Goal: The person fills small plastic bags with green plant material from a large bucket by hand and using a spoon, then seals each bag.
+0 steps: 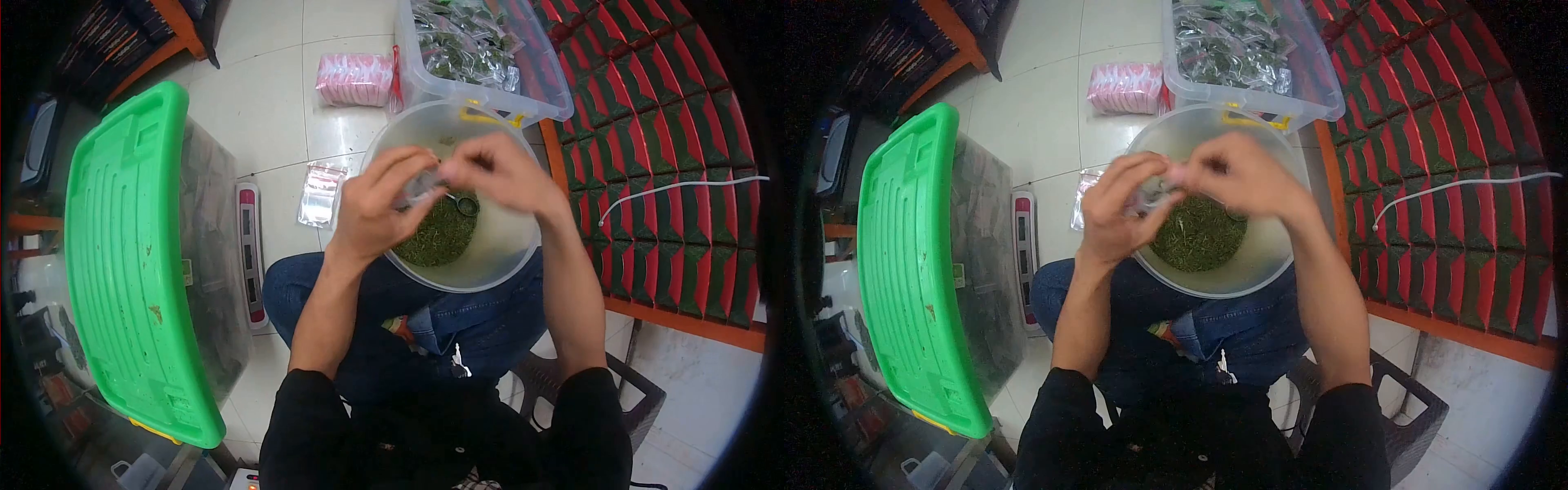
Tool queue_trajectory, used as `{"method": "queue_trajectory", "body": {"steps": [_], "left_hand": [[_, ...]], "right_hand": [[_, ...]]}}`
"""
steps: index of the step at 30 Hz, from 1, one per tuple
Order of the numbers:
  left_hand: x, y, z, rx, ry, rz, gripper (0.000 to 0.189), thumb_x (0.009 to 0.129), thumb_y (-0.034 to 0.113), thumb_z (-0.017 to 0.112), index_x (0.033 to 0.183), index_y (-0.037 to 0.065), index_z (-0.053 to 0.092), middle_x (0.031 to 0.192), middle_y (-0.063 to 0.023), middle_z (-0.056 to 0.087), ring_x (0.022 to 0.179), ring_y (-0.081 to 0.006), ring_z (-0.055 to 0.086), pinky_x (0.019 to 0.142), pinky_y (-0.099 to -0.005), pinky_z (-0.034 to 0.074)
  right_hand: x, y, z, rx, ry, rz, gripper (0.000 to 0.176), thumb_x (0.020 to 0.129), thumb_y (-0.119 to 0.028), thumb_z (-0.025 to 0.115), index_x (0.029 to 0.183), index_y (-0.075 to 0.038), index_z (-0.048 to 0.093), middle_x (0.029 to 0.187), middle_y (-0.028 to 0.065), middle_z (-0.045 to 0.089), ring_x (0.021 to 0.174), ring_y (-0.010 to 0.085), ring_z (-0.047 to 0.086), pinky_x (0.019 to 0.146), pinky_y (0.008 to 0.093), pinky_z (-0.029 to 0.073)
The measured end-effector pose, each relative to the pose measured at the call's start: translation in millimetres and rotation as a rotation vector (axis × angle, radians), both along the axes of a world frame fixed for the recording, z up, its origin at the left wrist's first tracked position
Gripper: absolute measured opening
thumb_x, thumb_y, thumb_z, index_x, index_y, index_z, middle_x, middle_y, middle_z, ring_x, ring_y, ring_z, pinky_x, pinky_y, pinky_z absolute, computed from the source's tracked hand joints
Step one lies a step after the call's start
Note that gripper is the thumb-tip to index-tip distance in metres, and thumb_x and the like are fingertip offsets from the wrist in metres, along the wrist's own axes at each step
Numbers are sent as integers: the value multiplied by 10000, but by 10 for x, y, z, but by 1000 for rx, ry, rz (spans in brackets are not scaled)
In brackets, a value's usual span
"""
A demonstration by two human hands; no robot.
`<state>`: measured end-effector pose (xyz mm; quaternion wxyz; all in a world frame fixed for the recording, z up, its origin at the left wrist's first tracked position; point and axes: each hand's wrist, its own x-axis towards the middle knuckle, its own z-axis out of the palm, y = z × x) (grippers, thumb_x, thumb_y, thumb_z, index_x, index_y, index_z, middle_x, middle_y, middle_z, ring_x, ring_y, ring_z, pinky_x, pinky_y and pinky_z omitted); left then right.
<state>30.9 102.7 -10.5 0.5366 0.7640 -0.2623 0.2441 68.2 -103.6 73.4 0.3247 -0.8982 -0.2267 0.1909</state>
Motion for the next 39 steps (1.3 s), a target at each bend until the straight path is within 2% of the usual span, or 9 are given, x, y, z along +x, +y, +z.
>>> {"method": "queue_trajectory", "body": {"steps": [2, 6, 12, 17, 22, 23, 27, 36, 39], "left_hand": [[39, 84, 57, -29, -18, 38, 503, 696, 78, 915, 1162, 38, 727, 1138, -140, 709, 971, -245, 717, 815, -316, 577], [73, 73, 63, -81, -5, 95, 568, 697, 59, 918, 1227, 30, 715, 1050, -112, 719, 839, -155, 672, 710, -263, 544], [16, 16, -77, -331, 549, -65, 589, 712, 10, 912, 1255, 25, 682, 1065, -95, 731, 762, -85, 642, 648, -235, 510], [89, -6, -109, -166, 348, -105, 578, 721, 45, 901, 1257, 29, 684, 1087, -109, 739, 813, -120, 672, 678, -245, 521], [108, -40, -139, -119, 180, -83, 583, 718, 75, 899, 1266, 47, 702, 1096, -127, 735, 895, -173, 702, 811, -304, 551], [95, -35, -124, -120, 173, -84, 583, 718, 75, 899, 1266, 47, 702, 1096, -127, 735, 895, -173, 702, 811, -304, 551], [51, -60, -117, -195, 313, -99, 602, 742, 10, 876, 1306, 33, 666, 1130, -126, 724, 1018, -162, 692, 801, -292, 581], [-72, -129, 6, -325, 437, -26, 500, 750, -13, 871, 1199, 0, 652, 1160, -116, 702, 965, -141, 695, 695, -250, 568], [-52, -119, 10, -177, 251, 108, 529, 731, 69, 901, 1200, 15, 661, 1131, -122, 703, 945, -168, 701, 646, -257, 546]], "right_hand": [[353, -160, -465, 293, 190, -294, 260, 854, -238, 707, 769, 8, 720, 730, 182, 708, 648, 204, 684, 618, 399, 515], [490, -328, -2146, -746, 4, 96, 245, 963, -209, 587, 966, -63, 784, 919, 188, 753, 912, 378, 738, 825, 483, 580], [278, -176, -2577, -686, 69, -178, 270, 981, -139, 527, 1122, -66, 745, 1181, 183, 715, 1076, 379, 708, 913, 477, 583], [98, -218, -2753, -555, 56, -15, 307, 908, -110, 627, 1200, -51, 702, 1219, 211, 685, 1105, 392, 685, 913, 477, 581], [-341, -12, -2360, -214, -29, 230, 254, 880, -76, 686, 1089, 67, 662, 1075, 208, 703, 984, 356, 714, 834, 434, 578], [-269, 142, -1929, -121, 596, -88, 159, 957, -82, 639, 1027, 61, 651, 940, 139, 707, 862, 268, 722, 756, 380, 571], [-279, -132, -1523, 379, 826, -372, 158, 1068, -167, 552, 1038, -34, 632, 865, 24, 672, 728, 96, 628, 666, 253, 517], [-718, -332, -1046, 811, 749, -494, 191, 1081, -241, 551, 1089, -59, 610, 855, 13, 630, 727, 80, 567, 635, 224, 441], [-726, -391, -608, 849, 368, -683, 206, 1074, -240, 562, 1090, -40, 610, 829, 17, 634, 705, 82, 557, 627, 227, 436]]}}
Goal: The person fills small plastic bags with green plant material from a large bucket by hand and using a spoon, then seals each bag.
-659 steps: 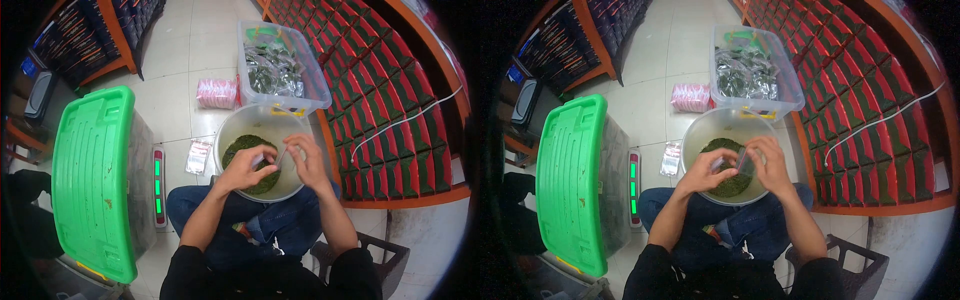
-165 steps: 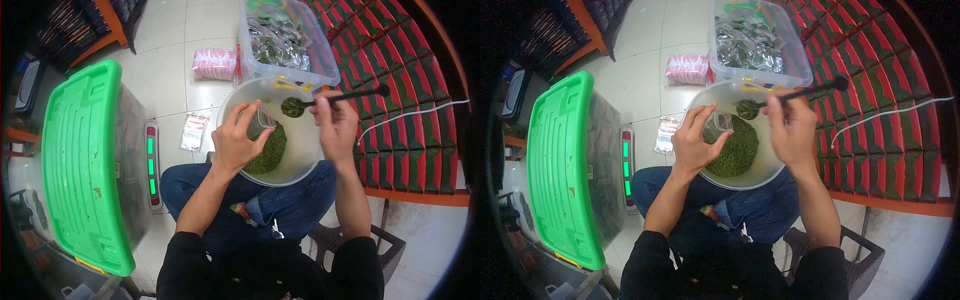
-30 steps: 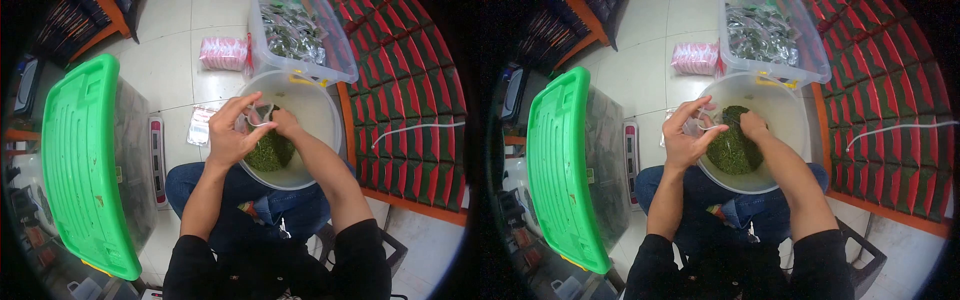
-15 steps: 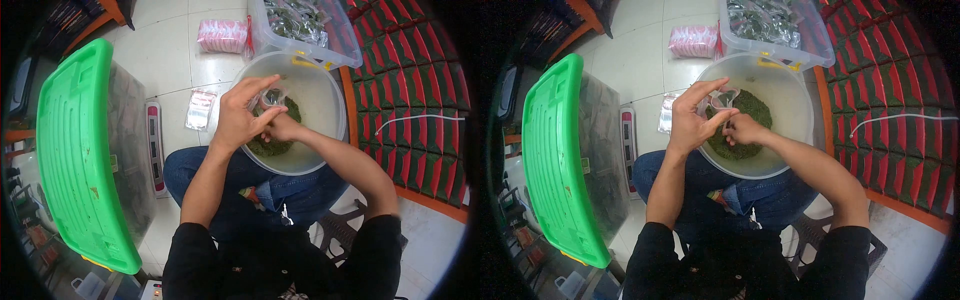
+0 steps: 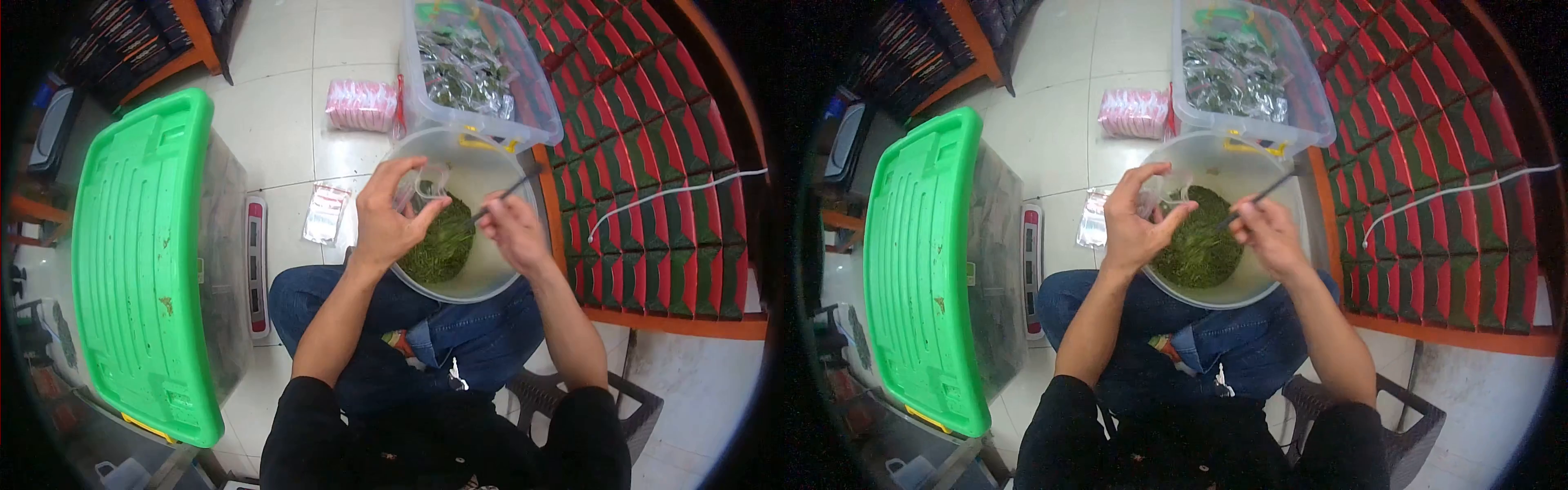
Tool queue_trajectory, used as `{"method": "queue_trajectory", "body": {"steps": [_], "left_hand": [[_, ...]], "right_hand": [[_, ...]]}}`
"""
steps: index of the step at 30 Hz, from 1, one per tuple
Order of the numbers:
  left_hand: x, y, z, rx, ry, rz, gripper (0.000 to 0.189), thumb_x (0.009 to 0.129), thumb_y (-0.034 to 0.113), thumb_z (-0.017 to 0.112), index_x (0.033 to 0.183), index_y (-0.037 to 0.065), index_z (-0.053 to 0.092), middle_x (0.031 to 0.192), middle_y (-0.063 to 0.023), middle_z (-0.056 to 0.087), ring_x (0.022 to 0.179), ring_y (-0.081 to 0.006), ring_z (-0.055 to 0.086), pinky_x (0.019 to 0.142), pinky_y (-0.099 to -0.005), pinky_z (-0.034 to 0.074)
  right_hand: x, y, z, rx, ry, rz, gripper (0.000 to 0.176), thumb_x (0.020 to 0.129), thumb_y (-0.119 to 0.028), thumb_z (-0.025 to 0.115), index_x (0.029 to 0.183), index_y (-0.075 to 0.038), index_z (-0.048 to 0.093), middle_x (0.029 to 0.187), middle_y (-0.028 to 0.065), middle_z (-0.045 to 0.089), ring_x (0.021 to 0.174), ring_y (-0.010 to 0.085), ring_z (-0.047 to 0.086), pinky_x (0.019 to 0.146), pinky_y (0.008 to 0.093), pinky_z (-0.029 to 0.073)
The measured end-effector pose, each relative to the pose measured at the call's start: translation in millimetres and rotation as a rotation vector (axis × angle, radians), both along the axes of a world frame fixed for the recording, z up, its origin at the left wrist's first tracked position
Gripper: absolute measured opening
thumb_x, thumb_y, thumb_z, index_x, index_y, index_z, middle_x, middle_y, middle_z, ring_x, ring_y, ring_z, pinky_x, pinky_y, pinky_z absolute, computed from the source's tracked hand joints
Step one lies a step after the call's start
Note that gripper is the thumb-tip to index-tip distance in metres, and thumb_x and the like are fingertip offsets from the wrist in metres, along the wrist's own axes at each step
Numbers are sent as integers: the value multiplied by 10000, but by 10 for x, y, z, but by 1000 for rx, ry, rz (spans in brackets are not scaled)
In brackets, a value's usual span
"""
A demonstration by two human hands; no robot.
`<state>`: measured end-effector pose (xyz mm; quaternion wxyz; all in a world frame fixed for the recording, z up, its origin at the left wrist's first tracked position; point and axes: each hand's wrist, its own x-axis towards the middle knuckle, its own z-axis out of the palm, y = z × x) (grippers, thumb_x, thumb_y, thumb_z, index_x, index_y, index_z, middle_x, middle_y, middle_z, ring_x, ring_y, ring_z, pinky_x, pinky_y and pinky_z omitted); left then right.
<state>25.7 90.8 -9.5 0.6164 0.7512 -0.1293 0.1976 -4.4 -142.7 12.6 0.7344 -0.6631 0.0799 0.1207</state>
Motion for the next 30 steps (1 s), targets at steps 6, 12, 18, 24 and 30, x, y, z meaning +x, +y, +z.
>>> {"method": "queue_trajectory", "body": {"steps": [6, 12, 18, 24, 30], "left_hand": [[-132, -120, 45, 179, -51, 83, 563, 700, 188, 921, 1200, 68, 691, 1124, -125, 693, 916, -273, 720, 684, -341, 575], [-163, -150, 2, 301, -158, 191, 575, 734, 267, 891, 1247, 116, 680, 1142, -79, 665, 864, -281, 727, 662, -372, 581], [-148, -177, 31, 223, -76, 179, 551, 703, 207, 914, 1175, 66, 668, 1094, -111, 695, 907, -294, 730, 708, -363, 590], [-140, -174, -25, 171, -78, 163, 508, 714, 198, 909, 1113, 30, 642, 990, -101, 706, 726, -263, 708, 617, -331, 554], [-131, 6, 113, -77, 343, -188, 260, 882, 116, 804, 1081, 10, 673, 913, -38, 727, 672, -88, 621, 580, -261, 491]], "right_hand": [[80, 196, 808, -594, -613, -244, 117, 1025, -96, 599, 1051, 4, 654, 828, 78, 676, 639, 128, 610, 571, 284, 470], [52, 640, 999, -920, -905, -101, 91, 941, -7, 641, 1016, 42, 656, 827, 196, 661, 666, 328, 672, 605, 387, 511], [6, 603, 963, -1093, -853, -73, 125, 929, -46, 681, 1022, 32, 656, 857, 195, 646, 699, 361, 656, 613, 424, 498], [-2, 662, 836, -1226, -843, 102, 185, 853, -112, 756, 1024, -68, 698, 1105, 167, 621, 1012, 321, 611, 802, 441, 433], [113, 404, 438, -1064, -903, 128, 232, 813, -44, 759, 1031, -122, 742, 1047, 89, 649, 1066, 276, 584, 865, 390, 393]]}}
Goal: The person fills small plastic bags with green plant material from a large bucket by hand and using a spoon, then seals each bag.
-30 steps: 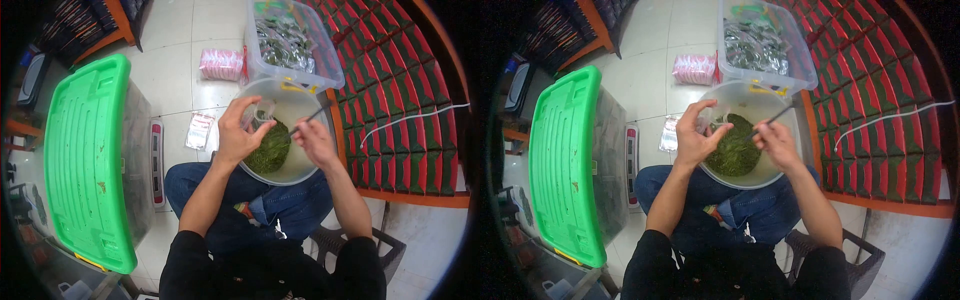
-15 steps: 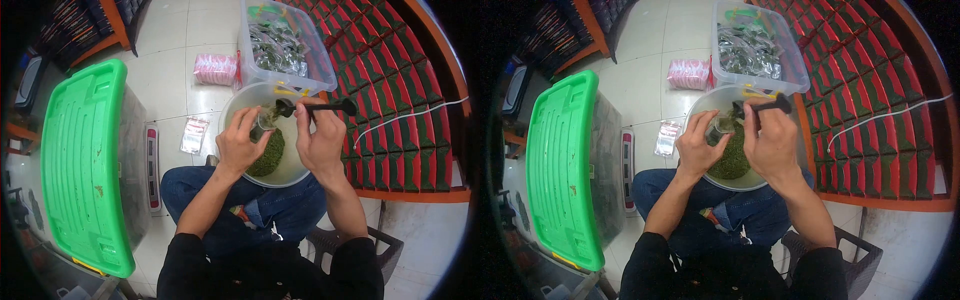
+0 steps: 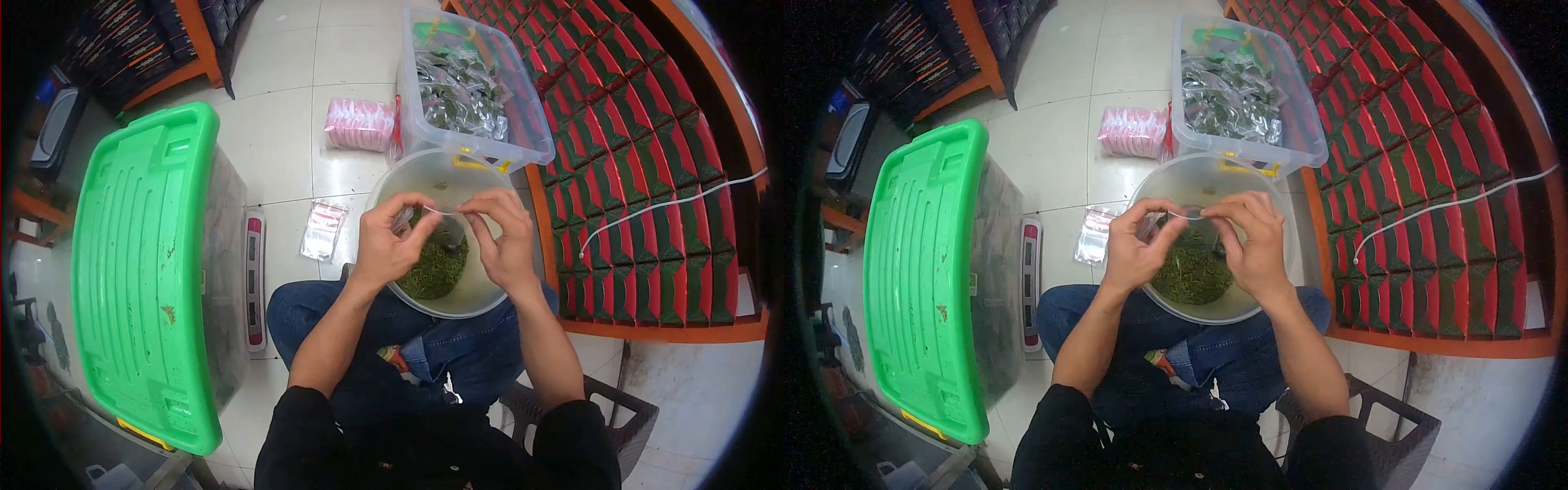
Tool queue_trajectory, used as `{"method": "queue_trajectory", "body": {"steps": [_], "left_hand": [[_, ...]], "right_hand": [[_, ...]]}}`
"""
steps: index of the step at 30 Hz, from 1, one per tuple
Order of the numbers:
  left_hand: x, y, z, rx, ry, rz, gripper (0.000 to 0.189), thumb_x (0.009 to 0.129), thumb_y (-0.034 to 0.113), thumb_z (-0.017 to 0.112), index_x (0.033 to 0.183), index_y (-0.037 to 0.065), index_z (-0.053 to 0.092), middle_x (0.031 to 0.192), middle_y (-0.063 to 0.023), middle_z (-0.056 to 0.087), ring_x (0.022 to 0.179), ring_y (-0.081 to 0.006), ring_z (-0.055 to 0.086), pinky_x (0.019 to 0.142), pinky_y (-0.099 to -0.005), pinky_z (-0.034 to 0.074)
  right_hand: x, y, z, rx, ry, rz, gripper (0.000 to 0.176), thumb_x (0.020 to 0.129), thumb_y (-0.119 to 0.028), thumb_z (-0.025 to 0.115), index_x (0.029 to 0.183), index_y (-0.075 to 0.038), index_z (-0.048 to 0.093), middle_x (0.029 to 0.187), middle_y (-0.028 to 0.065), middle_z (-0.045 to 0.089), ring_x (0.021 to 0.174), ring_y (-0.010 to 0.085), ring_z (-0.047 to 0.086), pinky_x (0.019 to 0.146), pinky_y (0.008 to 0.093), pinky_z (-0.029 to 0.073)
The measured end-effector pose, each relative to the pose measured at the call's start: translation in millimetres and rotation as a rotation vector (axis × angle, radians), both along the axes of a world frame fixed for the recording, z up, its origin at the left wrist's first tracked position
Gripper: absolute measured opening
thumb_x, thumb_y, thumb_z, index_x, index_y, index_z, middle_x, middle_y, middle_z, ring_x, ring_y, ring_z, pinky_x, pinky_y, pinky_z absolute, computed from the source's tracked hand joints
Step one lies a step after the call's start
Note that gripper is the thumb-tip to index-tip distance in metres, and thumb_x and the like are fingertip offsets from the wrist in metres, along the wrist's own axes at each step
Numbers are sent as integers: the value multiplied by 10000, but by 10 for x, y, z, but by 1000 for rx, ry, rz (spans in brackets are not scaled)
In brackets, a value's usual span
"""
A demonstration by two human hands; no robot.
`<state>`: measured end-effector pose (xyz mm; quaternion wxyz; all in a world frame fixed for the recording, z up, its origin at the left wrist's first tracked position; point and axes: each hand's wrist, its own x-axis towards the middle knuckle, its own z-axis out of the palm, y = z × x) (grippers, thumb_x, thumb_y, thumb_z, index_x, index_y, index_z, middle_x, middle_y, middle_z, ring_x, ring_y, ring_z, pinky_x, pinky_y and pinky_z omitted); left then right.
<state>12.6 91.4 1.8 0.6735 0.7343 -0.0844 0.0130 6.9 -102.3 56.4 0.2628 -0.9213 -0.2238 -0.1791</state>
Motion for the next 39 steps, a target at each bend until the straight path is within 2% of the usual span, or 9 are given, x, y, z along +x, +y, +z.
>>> {"method": "queue_trajectory", "body": {"steps": [2, 12, 16, 19, 21, 27, 33, 36, 39], "left_hand": [[25, -62, -52, -409, -10, 0, 131, 913, 82, 773, 986, -8, 713, 787, 16, 677, 723, -21, 564, 618, -201, 444], [1, -108, -148, -396, 87, -166, 113, 971, 86, 715, 966, -26, 726, 876, -43, 729, 843, -86, 665, 737, -227, 537], [35, -15, -100, -335, 116, -273, 472, 896, 72, 792, 1300, 9, 556, 1068, -72, 704, 747, -60, 627, 651, -204, 513], [28, 9, -59, -360, 183, -383, 887, 823, 60, 855, 1509, 67, 292, 1269, -108, 628, 688, -44, 589, 596, -190, 482], [43, 9, -72, -356, 171, -412, 1078, 787, 54, 883, 1571, 100, 145, 1364, -123, 575, 659, -36, 568, 571, -184, 464], [58, -24, -222, -500, 41, -460, 1259, 700, 100, 948, 1582, 111, 50, 1424, -146, 476, 1023, -182, 618, 806, -267, 558], [59, -16, -128, -462, -77, -234, 883, 858, 173, 841, 1539, 70, 289, 1396, -139, 498, 1136, -205, 586, 892, -309, 544], [38, 100, -8, -424, 108, -433, 271, 1002, 111, 665, 1246, 1, 620, 1055, -30, 643, 965, -85, 600, 785, -259, 510], [38, 63, -170, -494, 202, -569, 254, 984, 46, 671, 1221, 13, 587, 1035, -22, 644, 904, -66, 601, 807, -246, 501]], "right_hand": [[-23, -11, -74, 391, 83, 57, 249, 856, 22, 711, 1079, -86, 729, 968, 48, 658, 959, 217, 614, 822, 315, 414], [-87, 133, -140, 786, 459, 36, 462, 894, 15, 704, 1333, -57, 580, 907, -15, 663, 831, 43, 567, 710, 215, 414], [85, -132, -94, 701, 561, 36, 406, 900, -8, 721, 1288, -45, 608, 934, -8, 688, 841, 46, 573, 684, 231, 436], [320, -156, 172, 503, 26, -322, 340, 905, -28, 728, 1234, -42, 643, 1010, 24, 707, 883, 83, 616, 668, 255, 472], [400, 67, 353, 683, -218, -128, 252, 908, -41, 720, 1157, -37, 681, 1105, 60, 701, 942, 140, 654, 683, 268, 498], [95, 167, -36, 150, 209, 271, 188, 878, -69, 725, 1065, -41, 728, 1122, 102, 697, 1040, 286, 632, 978, 414, 459], [123, 60, 212, 321, 326, 48, 118, 879, -22, 692, 996, -17, 711, 919, 134, 684, 918, 291, 639, 846, 365, 501], [153, 39, 241, 308, 248, 199, 107, 901, -16, 667, 1000, -18, 708, 931, 124, 676, 884, 288, 644, 827, 361, 502], [130, 43, 119, 384, 306, 287, 98, 899, -10, 667, 991, -12, 702, 952, 112, 673, 881, 233, 655, 813, 345, 499]]}}
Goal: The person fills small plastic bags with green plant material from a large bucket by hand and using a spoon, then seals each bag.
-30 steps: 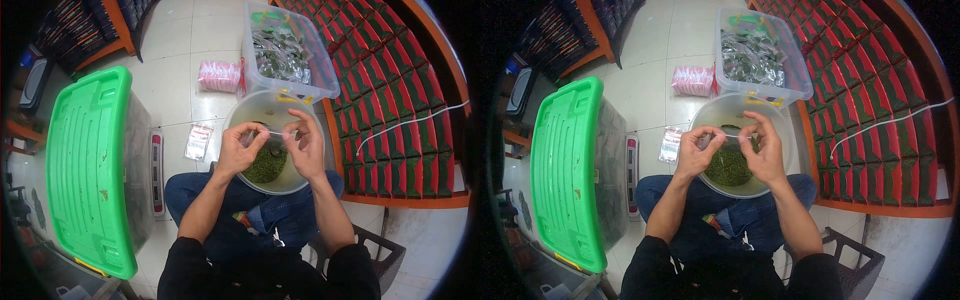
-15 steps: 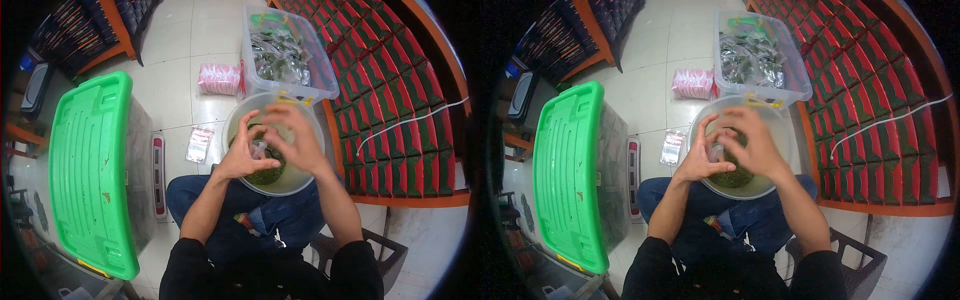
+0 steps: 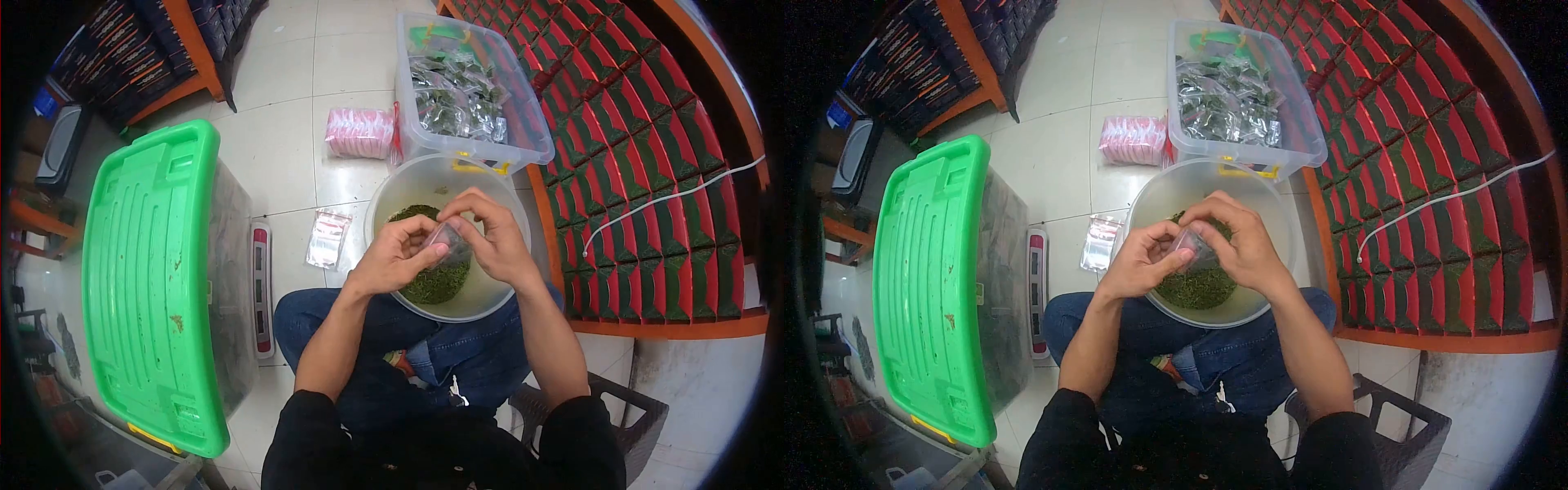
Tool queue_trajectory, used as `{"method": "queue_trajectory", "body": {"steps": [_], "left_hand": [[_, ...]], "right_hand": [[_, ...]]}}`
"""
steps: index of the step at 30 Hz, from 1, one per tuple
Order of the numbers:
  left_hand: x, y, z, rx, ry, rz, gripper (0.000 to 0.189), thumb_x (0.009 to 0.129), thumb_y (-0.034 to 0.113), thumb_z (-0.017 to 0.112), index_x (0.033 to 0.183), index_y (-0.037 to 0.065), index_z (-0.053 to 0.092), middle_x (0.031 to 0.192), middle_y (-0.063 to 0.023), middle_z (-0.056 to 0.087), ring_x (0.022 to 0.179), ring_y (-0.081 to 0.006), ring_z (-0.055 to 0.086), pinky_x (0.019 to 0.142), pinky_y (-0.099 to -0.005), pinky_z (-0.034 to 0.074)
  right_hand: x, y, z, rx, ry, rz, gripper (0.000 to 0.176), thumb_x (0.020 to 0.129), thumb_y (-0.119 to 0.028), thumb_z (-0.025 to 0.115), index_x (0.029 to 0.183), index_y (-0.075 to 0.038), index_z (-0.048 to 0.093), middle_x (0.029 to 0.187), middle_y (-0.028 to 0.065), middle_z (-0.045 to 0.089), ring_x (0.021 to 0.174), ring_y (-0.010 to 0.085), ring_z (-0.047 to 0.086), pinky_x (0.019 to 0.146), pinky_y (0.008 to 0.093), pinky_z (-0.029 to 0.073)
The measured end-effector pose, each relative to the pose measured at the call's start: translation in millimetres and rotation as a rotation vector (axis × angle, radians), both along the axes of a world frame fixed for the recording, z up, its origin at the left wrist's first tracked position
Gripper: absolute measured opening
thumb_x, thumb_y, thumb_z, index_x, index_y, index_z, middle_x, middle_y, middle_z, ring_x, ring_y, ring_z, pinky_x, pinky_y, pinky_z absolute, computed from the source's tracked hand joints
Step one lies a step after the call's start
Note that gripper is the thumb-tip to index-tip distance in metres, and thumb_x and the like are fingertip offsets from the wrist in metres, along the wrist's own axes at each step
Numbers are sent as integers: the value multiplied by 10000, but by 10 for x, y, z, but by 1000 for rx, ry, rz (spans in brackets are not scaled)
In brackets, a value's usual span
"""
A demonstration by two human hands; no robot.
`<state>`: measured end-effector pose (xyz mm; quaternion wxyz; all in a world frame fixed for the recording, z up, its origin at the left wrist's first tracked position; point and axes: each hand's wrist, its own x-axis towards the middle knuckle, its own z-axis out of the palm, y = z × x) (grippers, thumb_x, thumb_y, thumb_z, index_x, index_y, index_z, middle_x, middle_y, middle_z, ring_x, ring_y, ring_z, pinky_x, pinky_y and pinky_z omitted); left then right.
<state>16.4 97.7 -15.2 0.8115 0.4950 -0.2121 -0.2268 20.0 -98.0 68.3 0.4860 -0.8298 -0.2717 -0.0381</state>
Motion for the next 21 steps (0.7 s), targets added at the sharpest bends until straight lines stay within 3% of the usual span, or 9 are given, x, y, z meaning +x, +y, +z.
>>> {"method": "queue_trajectory", "body": {"steps": [2, 3, 6, 8, 12, 15, 18, 20, 21], "left_hand": [[8, -21, -46, -6, 20, 38, 257, 973, 19, 675, 1207, 20, 569, 1027, -24, 640, 915, -67, 605, 816, -244, 504], [12, -41, -49, -16, 42, 72, 266, 962, -7, 680, 1192, 26, 551, 1020, -27, 635, 927, -67, 610, 825, -243, 506], [-16, -141, -40, -66, -42, 217, 334, 942, -15, 708, 1205, 28, 507, 1024, -41, 647, 973, -70, 622, 806, -244, 535], [-24, -143, -2, -107, 16, 169, 295, 953, -3, 697, 1188, 30, 523, 1017, -38, 652, 956, -72, 632, 784, -237, 540], [94, 46, -71, -131, 78, -26, 154, 985, 54, 674, 1122, 16, 614, 985, -46, 692, 884, -83, 670, 698, -222, 553], [63, 61, 17, 36, 48, 92, 81, 982, 38, 676, 1048, -6, 690, 929, -84, 723, 783, -123, 687, 627, -250, 560], [24, 25, 32, 148, 43, 126, 94, 976, 74, 699, 1013, -10, 717, 850, -58, 725, 688, -81, 651, 564, -221, 514], [-14, -1, 53, 227, -37, 183, 97, 971, 74, 701, 999, -17, 718, 819, -44, 720, 666, -61, 633, 560, -212, 499], [-16, 0, 71, 307, -119, 244, 101, 967, 74, 703, 985, -23, 719, 787, -30, 715, 645, -41, 615, 556, -202, 485]], "right_hand": [[-72, 48, -73, 298, 350, -187, 115, 877, -24, 715, 990, -14, 702, 957, 86, 684, 889, 166, 650, 798, 326, 497], [-97, 49, -110, 299, 349, -184, 115, 877, -24, 715, 990, -14, 702, 957, 86, 684, 889, 166, 650, 798, 326, 497], [-140, 17, -152, 63, 278, -258, 154, 864, -94, 774, 982, -17, 713, 899, 62, 700, 846, 122, 637, 764, 306, 495], [-149, 8, -147, -101, 194, -259, 188, 860, -161, 802, 956, -17, 728, 808, 43, 697, 780, 122, 627, 722, 300, 490], [-61, -141, -104, -69, 212, -246, 190, 869, -187, 797, 926, -17, 735, 760, 47, 692, 754, 123, 621, 704, 307, 487], [-37, -224, -84, -137, 229, -273, 173, 878, -187, 787, 926, -28, 741, 793, 62, 704, 757, 144, 639, 698, 315, 483], [-42, -151, -42, -142, 111, -274, 159, 904, -189, 758, 898, -31, 739, 780, 76, 692, 730, 203, 648, 674, 327, 473], [-69, 67, 90, -521, -659, -635, 184, 918, -182, 732, 844, -14, 718, 746, 95, 660, 714, 284, 644, 655, 362, 469], [-94, 84, 54, -518, -661, -632, 184, 918, -182, 732, 844, -14, 718, 746, 95, 660, 714, 284, 644, 655, 362, 469]]}}
